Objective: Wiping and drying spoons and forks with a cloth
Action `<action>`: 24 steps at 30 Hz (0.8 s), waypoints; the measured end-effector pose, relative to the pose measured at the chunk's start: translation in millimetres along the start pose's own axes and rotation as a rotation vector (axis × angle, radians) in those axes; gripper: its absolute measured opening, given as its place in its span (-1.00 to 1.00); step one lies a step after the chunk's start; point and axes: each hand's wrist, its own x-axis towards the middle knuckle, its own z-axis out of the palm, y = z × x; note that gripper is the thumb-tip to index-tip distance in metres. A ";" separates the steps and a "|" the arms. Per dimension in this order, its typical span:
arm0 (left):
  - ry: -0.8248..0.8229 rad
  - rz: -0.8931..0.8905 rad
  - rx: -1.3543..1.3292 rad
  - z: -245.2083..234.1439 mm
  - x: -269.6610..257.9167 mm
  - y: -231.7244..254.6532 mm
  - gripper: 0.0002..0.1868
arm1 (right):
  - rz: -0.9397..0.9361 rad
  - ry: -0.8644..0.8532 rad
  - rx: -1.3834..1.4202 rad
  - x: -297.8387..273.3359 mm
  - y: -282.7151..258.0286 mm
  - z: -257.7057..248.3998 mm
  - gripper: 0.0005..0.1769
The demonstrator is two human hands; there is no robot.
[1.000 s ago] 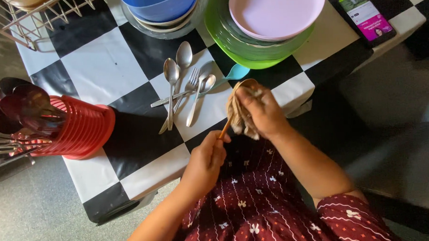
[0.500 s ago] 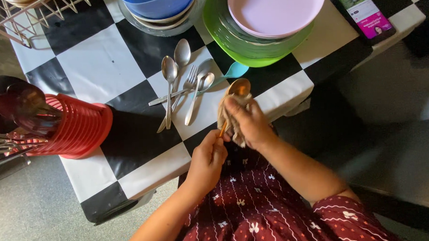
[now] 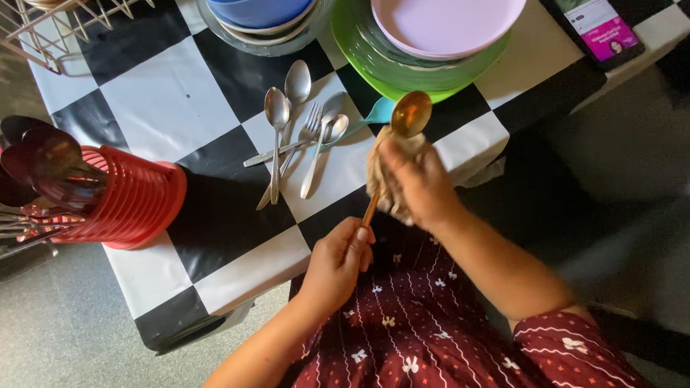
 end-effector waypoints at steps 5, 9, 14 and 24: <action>0.087 0.059 -0.153 5.8 3.3 -6.8 -0.76 | 0.084 0.028 -0.153 -24.3 26.9 15.7 -0.64; 0.107 0.095 -0.010 3.3 0.5 1.3 -0.77 | -0.090 -0.050 -0.262 -22.4 15.5 13.9 -0.62; 0.103 0.112 0.006 0.5 -4.3 7.7 -0.79 | -0.078 0.026 -0.168 -4.6 -0.6 9.4 -0.64; 0.151 0.148 -0.062 3.3 2.2 -0.9 -0.77 | -0.112 0.071 -0.251 -19.0 18.8 32.1 -0.61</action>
